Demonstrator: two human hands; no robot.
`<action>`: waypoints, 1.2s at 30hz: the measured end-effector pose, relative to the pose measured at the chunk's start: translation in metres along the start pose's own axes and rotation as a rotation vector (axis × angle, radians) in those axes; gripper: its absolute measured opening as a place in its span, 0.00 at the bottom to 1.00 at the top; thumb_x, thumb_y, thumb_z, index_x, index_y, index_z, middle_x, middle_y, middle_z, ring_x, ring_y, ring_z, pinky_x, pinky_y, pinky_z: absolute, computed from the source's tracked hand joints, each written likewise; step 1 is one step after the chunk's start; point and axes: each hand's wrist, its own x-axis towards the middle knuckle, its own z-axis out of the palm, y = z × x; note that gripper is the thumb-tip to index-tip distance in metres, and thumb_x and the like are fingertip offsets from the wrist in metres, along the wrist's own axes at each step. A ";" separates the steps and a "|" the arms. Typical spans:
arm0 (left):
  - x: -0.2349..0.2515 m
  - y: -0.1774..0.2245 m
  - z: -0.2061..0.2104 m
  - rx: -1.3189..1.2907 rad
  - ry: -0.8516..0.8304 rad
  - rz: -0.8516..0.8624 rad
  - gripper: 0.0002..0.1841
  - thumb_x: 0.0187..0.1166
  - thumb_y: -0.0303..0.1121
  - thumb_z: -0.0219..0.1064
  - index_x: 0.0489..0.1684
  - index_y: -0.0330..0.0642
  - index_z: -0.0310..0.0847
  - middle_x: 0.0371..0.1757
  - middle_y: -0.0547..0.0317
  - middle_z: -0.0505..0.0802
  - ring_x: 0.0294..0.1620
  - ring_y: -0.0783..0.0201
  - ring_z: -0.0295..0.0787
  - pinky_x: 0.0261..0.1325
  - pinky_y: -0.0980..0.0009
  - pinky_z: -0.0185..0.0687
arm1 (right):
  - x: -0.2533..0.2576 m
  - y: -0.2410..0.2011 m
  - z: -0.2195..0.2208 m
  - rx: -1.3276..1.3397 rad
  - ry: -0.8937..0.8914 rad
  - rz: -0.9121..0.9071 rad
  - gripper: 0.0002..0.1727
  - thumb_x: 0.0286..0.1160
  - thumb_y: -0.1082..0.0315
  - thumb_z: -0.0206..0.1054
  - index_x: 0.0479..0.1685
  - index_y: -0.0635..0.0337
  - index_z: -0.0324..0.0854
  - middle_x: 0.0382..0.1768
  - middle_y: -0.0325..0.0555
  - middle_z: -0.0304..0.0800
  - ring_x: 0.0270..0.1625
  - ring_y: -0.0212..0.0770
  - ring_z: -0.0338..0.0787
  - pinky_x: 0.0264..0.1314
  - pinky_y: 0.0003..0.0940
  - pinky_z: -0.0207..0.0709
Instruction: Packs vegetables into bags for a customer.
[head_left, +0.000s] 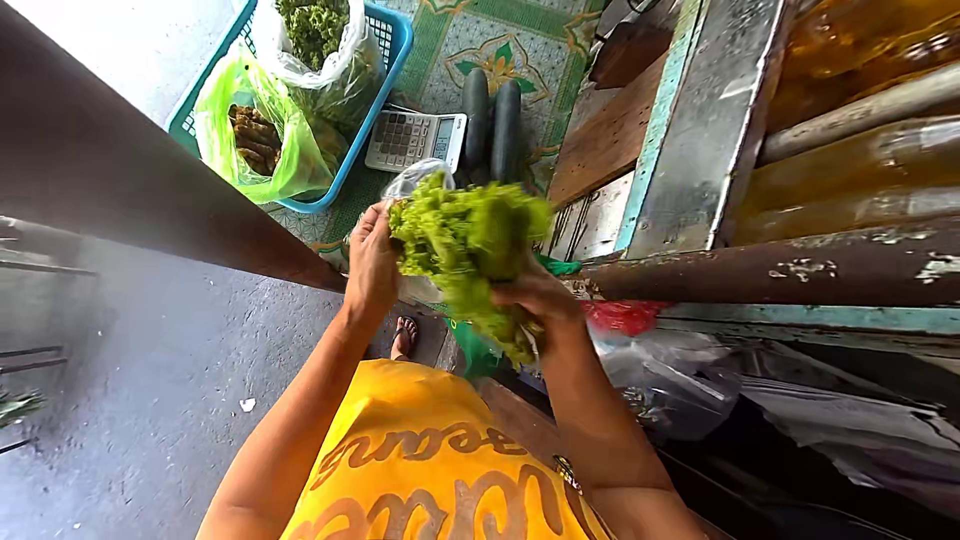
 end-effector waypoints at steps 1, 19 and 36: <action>0.001 0.002 -0.004 -0.020 0.010 0.019 0.13 0.94 0.35 0.49 0.52 0.44 0.82 0.35 0.67 0.91 0.33 0.75 0.88 0.39 0.76 0.87 | 0.009 0.005 0.000 0.003 -0.012 0.018 0.33 0.47 0.59 0.88 0.59 0.41 0.81 0.43 0.21 0.94 0.44 0.19 0.91 0.47 0.21 0.89; -0.024 0.012 -0.033 1.094 -0.709 0.568 0.13 0.84 0.38 0.66 0.57 0.47 0.95 0.28 0.62 0.88 0.26 0.68 0.83 0.32 0.67 0.80 | 0.046 0.022 -0.015 -0.435 -0.166 0.298 0.42 0.54 0.73 0.80 0.78 0.54 0.71 0.58 0.41 0.90 0.55 0.30 0.90 0.59 0.31 0.85; -0.056 -0.012 0.002 0.707 -0.516 0.561 0.12 0.84 0.30 0.66 0.56 0.33 0.92 0.32 0.57 0.94 0.25 0.75 0.82 0.32 0.79 0.78 | 0.006 -0.016 0.006 0.382 0.298 0.548 0.21 0.91 0.61 0.44 0.30 0.47 0.80 0.21 0.32 0.87 0.22 0.23 0.86 0.23 0.19 0.82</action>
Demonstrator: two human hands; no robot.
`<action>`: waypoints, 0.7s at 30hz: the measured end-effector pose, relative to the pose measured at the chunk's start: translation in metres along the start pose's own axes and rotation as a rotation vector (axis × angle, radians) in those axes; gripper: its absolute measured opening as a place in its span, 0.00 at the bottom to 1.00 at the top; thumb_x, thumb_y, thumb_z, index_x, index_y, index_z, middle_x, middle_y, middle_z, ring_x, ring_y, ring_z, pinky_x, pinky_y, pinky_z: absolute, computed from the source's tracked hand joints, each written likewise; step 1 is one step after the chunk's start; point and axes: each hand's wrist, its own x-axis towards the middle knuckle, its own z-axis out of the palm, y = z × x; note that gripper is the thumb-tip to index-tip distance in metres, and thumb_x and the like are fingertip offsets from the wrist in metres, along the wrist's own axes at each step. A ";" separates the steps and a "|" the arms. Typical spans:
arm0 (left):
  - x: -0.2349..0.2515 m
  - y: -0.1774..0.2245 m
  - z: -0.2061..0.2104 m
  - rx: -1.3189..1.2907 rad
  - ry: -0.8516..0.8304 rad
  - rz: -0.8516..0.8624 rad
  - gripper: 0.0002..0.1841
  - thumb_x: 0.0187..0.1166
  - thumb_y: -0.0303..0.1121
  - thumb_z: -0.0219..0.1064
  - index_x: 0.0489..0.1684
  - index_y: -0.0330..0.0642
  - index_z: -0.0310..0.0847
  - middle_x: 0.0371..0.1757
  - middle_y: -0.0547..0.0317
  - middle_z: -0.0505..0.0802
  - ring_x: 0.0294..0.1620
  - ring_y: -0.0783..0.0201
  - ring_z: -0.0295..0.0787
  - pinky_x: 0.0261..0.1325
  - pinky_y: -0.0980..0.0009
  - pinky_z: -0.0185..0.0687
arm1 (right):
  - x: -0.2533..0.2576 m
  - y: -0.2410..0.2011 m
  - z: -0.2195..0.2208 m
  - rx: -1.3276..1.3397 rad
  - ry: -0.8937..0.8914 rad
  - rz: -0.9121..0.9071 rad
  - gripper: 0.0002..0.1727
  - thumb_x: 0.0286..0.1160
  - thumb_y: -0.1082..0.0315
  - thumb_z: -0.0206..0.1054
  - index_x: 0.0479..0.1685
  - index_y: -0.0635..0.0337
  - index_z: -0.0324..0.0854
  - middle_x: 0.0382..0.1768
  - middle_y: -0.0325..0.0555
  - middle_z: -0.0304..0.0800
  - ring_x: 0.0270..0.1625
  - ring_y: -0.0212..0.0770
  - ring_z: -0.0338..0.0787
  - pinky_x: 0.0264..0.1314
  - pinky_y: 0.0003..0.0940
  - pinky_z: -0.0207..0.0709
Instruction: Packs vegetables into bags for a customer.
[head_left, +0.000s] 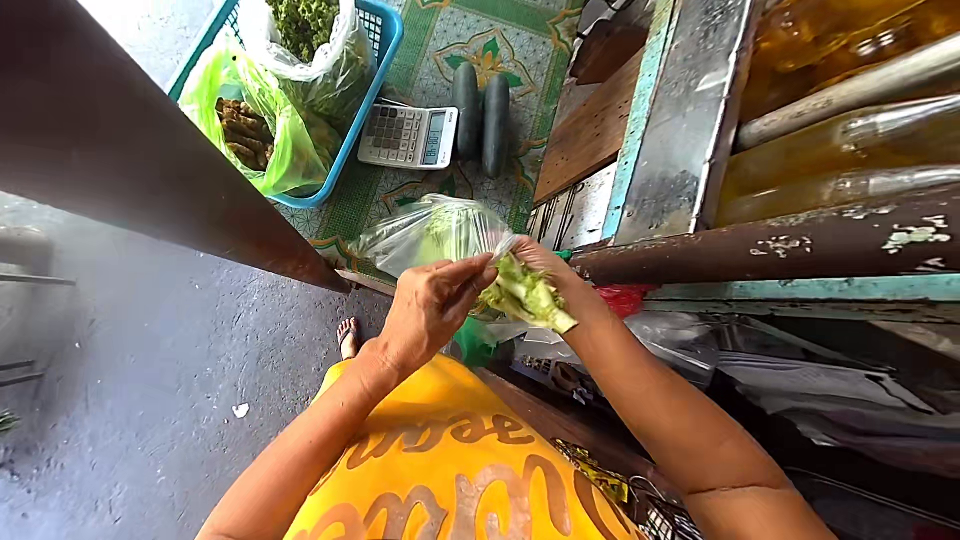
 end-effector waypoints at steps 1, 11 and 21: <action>-0.003 0.000 0.003 -0.036 0.001 -0.034 0.13 0.85 0.30 0.66 0.57 0.33 0.91 0.33 0.57 0.94 0.25 0.78 0.81 0.31 0.80 0.77 | 0.001 0.001 0.001 0.104 -0.008 -0.056 0.24 0.93 0.61 0.42 0.31 0.47 0.82 0.21 0.32 0.88 0.23 0.22 0.87 0.25 0.19 0.83; 0.024 0.023 -0.012 -0.317 0.070 -0.217 0.15 0.91 0.38 0.59 0.58 0.43 0.90 0.33 0.65 0.90 0.20 0.79 0.76 0.22 0.82 0.73 | 0.038 0.027 0.048 0.200 0.368 -0.022 0.08 0.85 0.62 0.59 0.50 0.54 0.80 0.34 0.40 0.87 0.34 0.32 0.87 0.36 0.30 0.83; 0.079 0.019 -0.056 -0.700 0.220 -0.453 0.15 0.92 0.36 0.54 0.59 0.44 0.87 0.11 0.76 0.67 0.07 0.80 0.57 0.10 0.84 0.57 | 0.039 -0.027 0.039 -0.246 0.092 -0.046 0.35 0.87 0.38 0.55 0.88 0.45 0.62 0.72 0.52 0.80 0.69 0.50 0.85 0.66 0.52 0.82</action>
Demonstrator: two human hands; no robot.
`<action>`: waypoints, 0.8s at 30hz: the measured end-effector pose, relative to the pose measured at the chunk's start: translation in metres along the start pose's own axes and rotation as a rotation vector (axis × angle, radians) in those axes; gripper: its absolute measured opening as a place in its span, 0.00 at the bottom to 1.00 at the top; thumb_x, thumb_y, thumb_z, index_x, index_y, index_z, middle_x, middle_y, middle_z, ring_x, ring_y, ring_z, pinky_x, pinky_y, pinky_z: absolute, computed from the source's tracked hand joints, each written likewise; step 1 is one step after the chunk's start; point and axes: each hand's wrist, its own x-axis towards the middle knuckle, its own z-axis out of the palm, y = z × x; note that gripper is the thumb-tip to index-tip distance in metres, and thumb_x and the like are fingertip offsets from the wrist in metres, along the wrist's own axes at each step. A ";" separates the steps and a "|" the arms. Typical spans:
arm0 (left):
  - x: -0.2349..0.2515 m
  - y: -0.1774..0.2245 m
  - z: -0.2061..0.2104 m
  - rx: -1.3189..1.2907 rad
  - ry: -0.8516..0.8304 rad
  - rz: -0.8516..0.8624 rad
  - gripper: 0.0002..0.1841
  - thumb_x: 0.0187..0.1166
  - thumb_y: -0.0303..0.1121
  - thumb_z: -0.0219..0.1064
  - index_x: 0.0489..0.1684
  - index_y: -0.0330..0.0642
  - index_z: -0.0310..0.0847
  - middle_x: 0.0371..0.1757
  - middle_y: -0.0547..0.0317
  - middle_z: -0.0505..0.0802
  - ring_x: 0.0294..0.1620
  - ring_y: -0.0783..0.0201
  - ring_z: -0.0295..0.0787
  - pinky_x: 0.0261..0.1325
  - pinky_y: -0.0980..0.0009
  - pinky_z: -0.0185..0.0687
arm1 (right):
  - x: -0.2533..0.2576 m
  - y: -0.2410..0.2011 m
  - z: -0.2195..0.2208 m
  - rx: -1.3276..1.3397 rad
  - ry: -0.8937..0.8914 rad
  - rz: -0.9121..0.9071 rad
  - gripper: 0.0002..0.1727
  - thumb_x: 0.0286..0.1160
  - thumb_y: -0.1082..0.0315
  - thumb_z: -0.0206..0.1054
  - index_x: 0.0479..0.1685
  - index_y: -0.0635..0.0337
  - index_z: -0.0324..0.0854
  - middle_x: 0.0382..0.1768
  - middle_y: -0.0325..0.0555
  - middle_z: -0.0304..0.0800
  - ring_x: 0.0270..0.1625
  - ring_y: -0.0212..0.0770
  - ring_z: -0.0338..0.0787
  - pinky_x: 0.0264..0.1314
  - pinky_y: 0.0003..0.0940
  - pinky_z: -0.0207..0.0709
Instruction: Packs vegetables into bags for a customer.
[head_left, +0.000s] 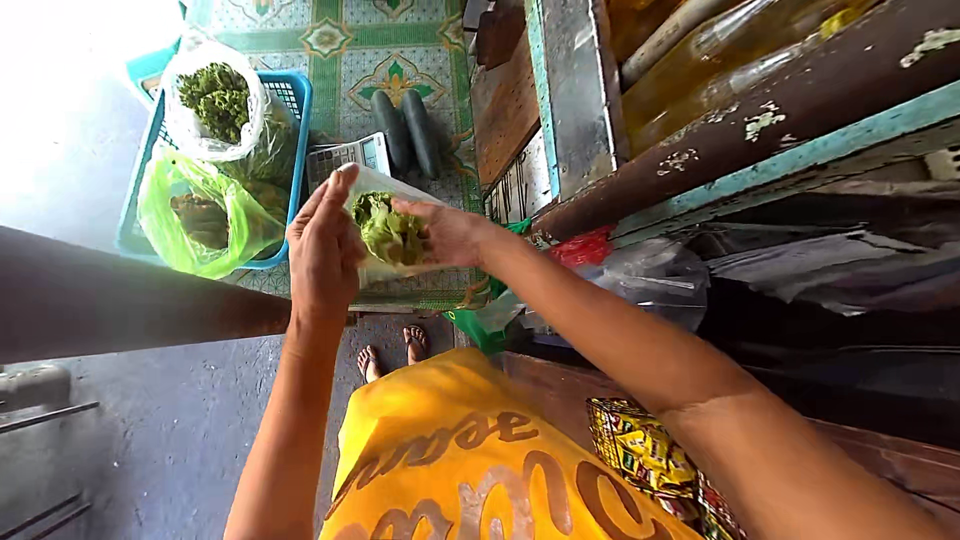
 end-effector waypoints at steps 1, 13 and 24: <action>0.006 0.001 0.001 -0.064 0.009 -0.013 0.15 0.93 0.37 0.53 0.59 0.44 0.86 0.10 0.76 0.64 0.06 0.80 0.55 0.09 0.84 0.56 | -0.007 -0.009 -0.006 -0.187 0.014 -0.049 0.38 0.89 0.38 0.51 0.92 0.46 0.55 0.81 0.54 0.73 0.78 0.53 0.78 0.75 0.56 0.76; 0.019 0.011 0.009 -0.320 0.000 -0.093 0.13 0.94 0.38 0.50 0.54 0.46 0.82 0.09 0.75 0.65 0.05 0.82 0.56 0.09 0.88 0.55 | -0.047 -0.080 -0.034 -0.919 0.186 -0.828 0.20 0.89 0.58 0.60 0.66 0.59 0.86 0.57 0.48 0.94 0.60 0.38 0.93 0.67 0.38 0.83; 0.010 0.010 0.010 0.023 0.021 0.014 0.11 0.91 0.41 0.55 0.42 0.57 0.83 0.11 0.79 0.66 0.06 0.83 0.56 0.10 0.88 0.56 | 0.011 -0.056 -0.013 -0.869 0.293 -1.271 0.21 0.75 0.73 0.69 0.67 0.71 0.83 0.67 0.61 0.87 0.75 0.52 0.84 0.81 0.42 0.74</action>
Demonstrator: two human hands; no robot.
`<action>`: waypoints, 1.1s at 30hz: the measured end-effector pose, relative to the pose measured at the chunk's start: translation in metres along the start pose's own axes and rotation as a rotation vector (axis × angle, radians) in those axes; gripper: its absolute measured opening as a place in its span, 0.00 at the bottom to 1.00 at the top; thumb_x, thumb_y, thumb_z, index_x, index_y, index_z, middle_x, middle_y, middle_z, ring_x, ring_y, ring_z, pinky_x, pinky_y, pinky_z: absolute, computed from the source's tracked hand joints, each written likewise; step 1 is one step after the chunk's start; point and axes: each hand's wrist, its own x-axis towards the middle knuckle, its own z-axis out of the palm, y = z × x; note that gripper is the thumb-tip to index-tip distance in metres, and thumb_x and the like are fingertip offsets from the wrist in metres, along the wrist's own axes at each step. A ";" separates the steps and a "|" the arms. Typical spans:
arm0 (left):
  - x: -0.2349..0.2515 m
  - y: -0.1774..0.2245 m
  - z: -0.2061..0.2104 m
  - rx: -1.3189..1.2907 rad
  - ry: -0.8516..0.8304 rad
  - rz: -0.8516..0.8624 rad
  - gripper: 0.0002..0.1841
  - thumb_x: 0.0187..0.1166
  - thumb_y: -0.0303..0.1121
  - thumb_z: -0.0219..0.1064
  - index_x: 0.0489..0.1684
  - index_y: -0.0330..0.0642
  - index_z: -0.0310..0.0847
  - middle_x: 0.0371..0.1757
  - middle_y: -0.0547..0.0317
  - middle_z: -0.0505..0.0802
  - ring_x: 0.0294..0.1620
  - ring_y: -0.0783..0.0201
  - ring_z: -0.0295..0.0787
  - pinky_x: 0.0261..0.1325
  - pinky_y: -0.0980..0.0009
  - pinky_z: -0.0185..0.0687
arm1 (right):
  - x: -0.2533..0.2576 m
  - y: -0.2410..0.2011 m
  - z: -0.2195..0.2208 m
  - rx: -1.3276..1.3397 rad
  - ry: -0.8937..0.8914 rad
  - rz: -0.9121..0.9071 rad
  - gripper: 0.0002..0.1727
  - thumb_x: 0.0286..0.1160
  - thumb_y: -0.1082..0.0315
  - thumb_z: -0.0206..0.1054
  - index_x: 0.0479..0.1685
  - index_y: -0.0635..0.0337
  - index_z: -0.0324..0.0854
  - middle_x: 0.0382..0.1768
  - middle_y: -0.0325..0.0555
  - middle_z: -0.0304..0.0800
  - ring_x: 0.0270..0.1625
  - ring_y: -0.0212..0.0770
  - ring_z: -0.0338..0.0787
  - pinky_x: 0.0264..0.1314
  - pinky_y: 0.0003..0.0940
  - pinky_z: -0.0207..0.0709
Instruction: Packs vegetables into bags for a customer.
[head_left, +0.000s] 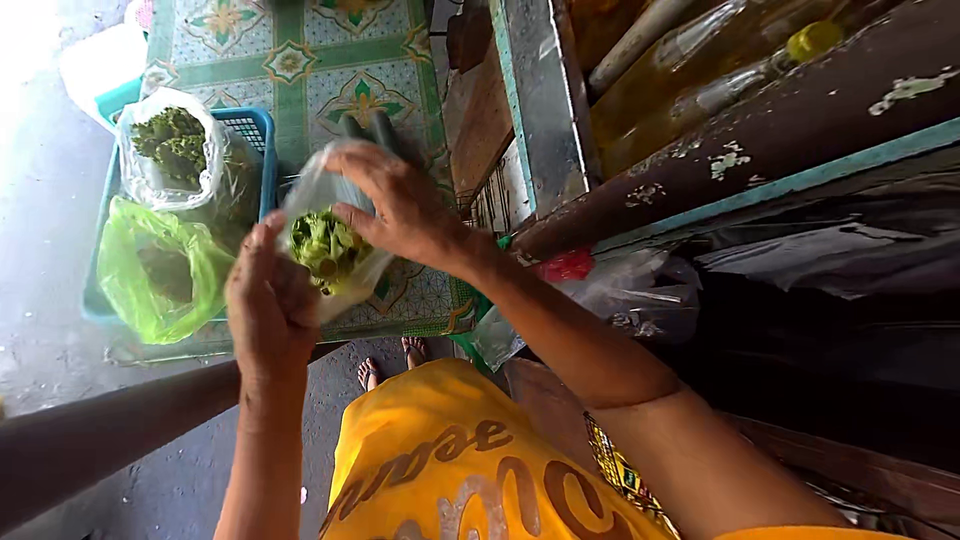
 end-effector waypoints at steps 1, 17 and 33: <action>-0.001 -0.017 0.001 -0.026 0.029 -0.053 0.11 0.91 0.40 0.55 0.42 0.55 0.84 0.12 0.77 0.69 0.07 0.82 0.59 0.11 0.87 0.59 | -0.010 0.010 0.005 0.051 -0.041 0.055 0.20 0.75 0.72 0.70 0.65 0.71 0.84 0.66 0.61 0.87 0.74 0.52 0.85 0.80 0.42 0.75; -0.003 -0.077 -0.028 -0.298 0.479 -0.431 0.20 0.89 0.22 0.43 0.78 0.34 0.61 0.50 0.48 0.82 0.40 0.58 0.87 0.47 0.63 0.89 | -0.088 0.082 -0.010 0.012 -0.238 0.477 0.25 0.81 0.70 0.70 0.74 0.71 0.76 0.74 0.67 0.79 0.72 0.62 0.83 0.76 0.58 0.74; 0.089 -0.016 -0.038 0.472 0.557 0.620 0.23 0.89 0.28 0.52 0.81 0.29 0.63 0.63 0.45 0.85 0.54 0.61 0.89 0.53 0.64 0.90 | -0.084 0.081 -0.034 -0.064 -0.288 0.517 0.14 0.85 0.66 0.66 0.61 0.65 0.86 0.41 0.57 0.94 0.36 0.54 0.94 0.46 0.58 0.87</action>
